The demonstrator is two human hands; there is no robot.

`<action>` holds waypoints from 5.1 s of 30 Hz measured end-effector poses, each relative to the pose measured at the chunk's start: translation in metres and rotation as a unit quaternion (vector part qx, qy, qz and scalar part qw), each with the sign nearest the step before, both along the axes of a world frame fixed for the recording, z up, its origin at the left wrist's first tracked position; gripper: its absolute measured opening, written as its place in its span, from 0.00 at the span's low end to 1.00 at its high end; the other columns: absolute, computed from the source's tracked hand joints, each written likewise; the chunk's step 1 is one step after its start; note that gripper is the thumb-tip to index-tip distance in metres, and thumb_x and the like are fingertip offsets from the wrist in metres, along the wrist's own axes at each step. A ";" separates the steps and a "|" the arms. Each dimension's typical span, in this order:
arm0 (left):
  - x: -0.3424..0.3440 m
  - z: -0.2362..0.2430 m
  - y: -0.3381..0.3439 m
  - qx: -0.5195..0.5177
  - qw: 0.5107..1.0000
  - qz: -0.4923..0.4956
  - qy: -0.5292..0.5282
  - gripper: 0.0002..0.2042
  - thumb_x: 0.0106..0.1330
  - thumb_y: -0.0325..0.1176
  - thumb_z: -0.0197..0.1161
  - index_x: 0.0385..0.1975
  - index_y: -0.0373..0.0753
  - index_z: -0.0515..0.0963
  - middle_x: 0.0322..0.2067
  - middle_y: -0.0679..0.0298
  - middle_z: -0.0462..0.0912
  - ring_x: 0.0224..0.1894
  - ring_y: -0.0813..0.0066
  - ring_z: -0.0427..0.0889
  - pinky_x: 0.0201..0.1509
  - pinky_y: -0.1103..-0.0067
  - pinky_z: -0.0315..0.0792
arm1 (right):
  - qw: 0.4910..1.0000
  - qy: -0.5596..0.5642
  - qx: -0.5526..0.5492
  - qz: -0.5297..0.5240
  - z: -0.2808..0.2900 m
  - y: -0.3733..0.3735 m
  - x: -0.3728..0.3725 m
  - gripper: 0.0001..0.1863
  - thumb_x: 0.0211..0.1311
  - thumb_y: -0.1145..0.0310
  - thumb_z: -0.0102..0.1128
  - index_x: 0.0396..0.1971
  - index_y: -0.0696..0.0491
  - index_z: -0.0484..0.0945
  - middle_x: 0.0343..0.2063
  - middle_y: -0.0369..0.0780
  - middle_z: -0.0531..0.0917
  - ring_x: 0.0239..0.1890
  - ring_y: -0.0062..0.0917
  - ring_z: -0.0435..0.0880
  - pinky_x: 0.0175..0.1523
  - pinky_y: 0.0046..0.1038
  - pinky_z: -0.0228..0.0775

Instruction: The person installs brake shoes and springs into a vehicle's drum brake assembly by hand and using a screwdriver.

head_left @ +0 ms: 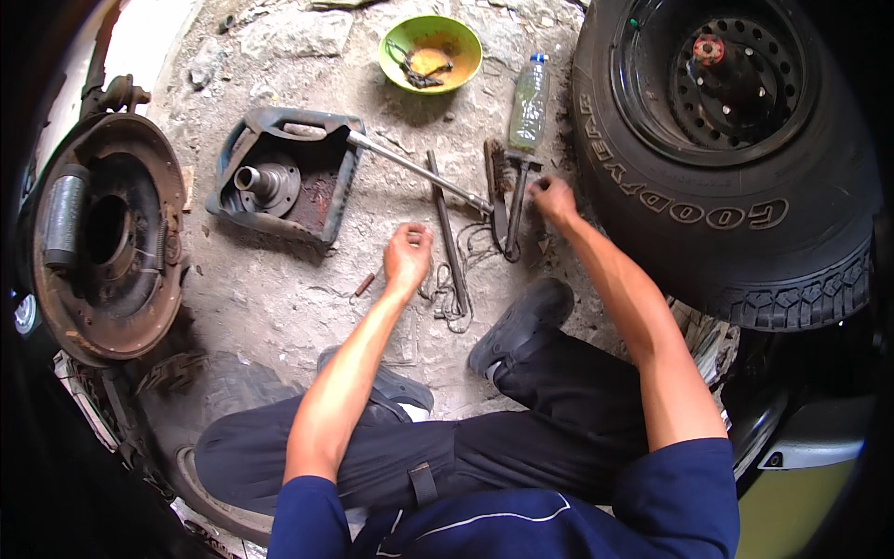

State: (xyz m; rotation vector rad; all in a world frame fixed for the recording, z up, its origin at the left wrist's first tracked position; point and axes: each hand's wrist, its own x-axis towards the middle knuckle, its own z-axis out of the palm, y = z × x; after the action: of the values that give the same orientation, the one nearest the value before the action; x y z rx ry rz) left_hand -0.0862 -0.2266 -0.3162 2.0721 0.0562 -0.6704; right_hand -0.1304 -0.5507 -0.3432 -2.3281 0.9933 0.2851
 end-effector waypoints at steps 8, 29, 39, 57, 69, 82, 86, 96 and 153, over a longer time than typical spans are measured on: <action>0.043 0.016 0.032 -0.098 0.986 0.114 0.072 0.16 0.72 0.42 0.56 0.41 0.32 0.77 0.26 0.60 0.85 0.19 0.81 0.79 0.20 0.82 0.71 | 0.999 0.001 0.042 -0.025 0.043 -0.008 0.014 0.18 0.65 0.58 0.54 0.40 0.58 0.82 0.28 0.44 0.87 0.35 0.36 0.86 0.44 0.35 0.75; -0.005 0.004 0.053 0.087 0.994 -0.058 -0.021 0.17 0.67 0.49 0.61 0.40 0.39 0.82 0.30 0.60 0.86 0.29 0.72 0.83 0.34 0.73 0.76 | 0.968 -0.010 0.023 0.251 0.034 0.154 0.070 0.20 0.66 0.60 0.56 0.52 0.56 0.70 0.35 0.53 0.79 0.42 0.44 0.79 0.48 0.46 0.71; -0.009 -0.010 0.022 -0.154 0.986 0.069 -0.006 0.21 0.68 0.45 0.61 0.48 0.30 0.76 0.35 0.60 0.85 0.36 0.74 0.83 0.39 0.79 0.77 | 0.974 -0.078 0.192 0.095 0.033 0.237 -0.043 0.19 0.73 0.59 0.43 0.53 0.59 0.66 0.38 0.62 0.79 0.43 0.59 0.78 0.48 0.52 0.68; -0.003 -0.012 0.023 0.056 0.998 0.015 -0.016 0.19 0.63 0.40 0.62 0.51 0.41 0.77 0.36 0.51 0.86 0.40 0.50 0.85 0.43 0.61 0.77 | 0.966 -0.193 -0.172 0.012 0.027 0.079 0.026 0.32 0.54 0.62 0.62 0.57 0.61 0.63 0.48 0.55 0.72 0.53 0.50 0.70 0.59 0.45 0.62; -0.001 -0.029 0.009 0.073 0.994 -0.025 -0.078 0.26 0.62 0.33 0.61 0.59 0.28 0.67 0.44 0.38 0.79 0.47 0.41 0.79 0.52 0.58 0.72 | 0.997 -0.020 -0.068 0.008 0.030 0.105 -0.007 0.53 0.56 0.45 0.64 0.71 0.53 0.42 0.59 0.60 0.62 0.62 0.55 0.64 0.64 0.48 0.59; -0.002 -0.025 0.013 0.063 0.993 -0.039 -0.090 0.29 0.61 0.33 0.62 0.62 0.29 0.66 0.45 0.39 0.79 0.48 0.43 0.79 0.53 0.59 0.73 | 0.998 -0.007 -0.017 -0.064 0.017 0.101 -0.003 0.57 0.41 0.63 0.74 0.69 0.59 0.46 0.57 0.61 0.68 0.59 0.53 0.71 0.64 0.42 0.65; 0.003 -0.032 0.019 0.063 0.994 -0.031 -0.084 0.28 0.63 0.36 0.61 0.62 0.31 0.68 0.37 0.44 0.82 0.40 0.49 0.83 0.45 0.63 0.75 | 0.998 -0.037 0.024 -0.043 0.037 0.127 -0.002 0.45 0.45 0.63 0.69 0.64 0.59 0.57 0.45 0.56 0.80 0.48 0.52 0.81 0.55 0.42 0.72; 0.033 -0.005 0.029 0.039 0.999 0.010 -0.033 0.25 0.68 0.36 0.59 0.62 0.29 0.68 0.33 0.45 0.83 0.34 0.53 0.85 0.41 0.65 0.77 | 0.992 -0.080 0.099 -0.012 0.036 0.155 0.016 0.42 0.49 0.63 0.65 0.64 0.57 0.57 0.45 0.58 0.81 0.48 0.51 0.81 0.56 0.41 0.71; 0.224 0.022 -0.049 -0.014 0.930 -0.004 -0.368 0.21 0.63 0.39 0.63 0.52 0.34 0.73 0.53 0.49 0.76 0.59 0.52 0.72 0.65 0.65 0.64 | 0.972 -0.211 -0.071 0.075 0.060 0.102 0.156 0.20 0.66 0.57 0.57 0.20 0.56 0.79 0.21 0.49 0.81 0.27 0.45 0.81 0.33 0.40 0.72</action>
State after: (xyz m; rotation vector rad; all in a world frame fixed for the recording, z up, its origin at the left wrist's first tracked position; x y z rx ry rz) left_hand 0.1378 -0.2759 -0.2937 2.1695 -0.3873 0.1358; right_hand 0.0251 -0.4486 -0.2828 -2.4526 0.6456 -0.2270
